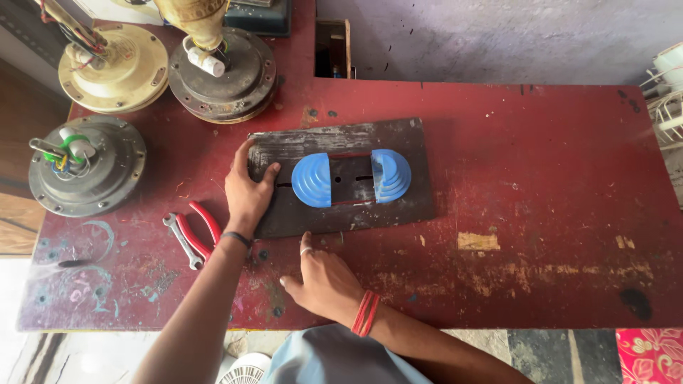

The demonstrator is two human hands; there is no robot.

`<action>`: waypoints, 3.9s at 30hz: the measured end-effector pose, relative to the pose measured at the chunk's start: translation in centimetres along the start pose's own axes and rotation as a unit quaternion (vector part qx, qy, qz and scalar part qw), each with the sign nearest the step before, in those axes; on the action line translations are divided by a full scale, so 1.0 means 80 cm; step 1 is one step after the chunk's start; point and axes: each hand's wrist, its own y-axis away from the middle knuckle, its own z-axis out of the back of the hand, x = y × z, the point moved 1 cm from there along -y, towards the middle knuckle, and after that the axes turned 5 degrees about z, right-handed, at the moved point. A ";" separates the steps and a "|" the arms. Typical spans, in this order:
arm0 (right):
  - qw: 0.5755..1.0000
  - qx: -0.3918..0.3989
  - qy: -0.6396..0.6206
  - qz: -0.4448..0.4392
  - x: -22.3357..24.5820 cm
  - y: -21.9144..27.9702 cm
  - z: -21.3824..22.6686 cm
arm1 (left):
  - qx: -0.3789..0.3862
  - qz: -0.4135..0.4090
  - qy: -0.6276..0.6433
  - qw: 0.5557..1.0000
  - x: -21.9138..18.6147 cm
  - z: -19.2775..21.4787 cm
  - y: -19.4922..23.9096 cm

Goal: The person winds a red insulated copper wire around two blue plastic half-cylinders mounted on a black base. They repeatedly pass the wire between the two halves, building up multiple layers by hand. The work is performed on a red workbench with tools visible nearby.

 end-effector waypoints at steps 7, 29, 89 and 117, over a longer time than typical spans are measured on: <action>0.998 -0.038 0.053 0.018 -0.023 -0.014 0.001 | -0.085 -0.270 -0.083 0.955 -0.036 0.011 0.058; 0.875 0.049 -0.479 -0.041 -0.113 0.039 0.031 | 0.198 -0.242 0.042 0.949 -0.029 0.008 0.079; 0.849 -0.397 -0.340 -0.075 -0.267 -0.139 0.178 | 0.144 0.272 0.015 0.951 -0.026 -0.023 -0.021; 0.870 -0.493 0.001 0.020 -0.251 -0.052 0.146 | 0.060 -0.028 -0.047 0.997 -0.041 -0.010 0.041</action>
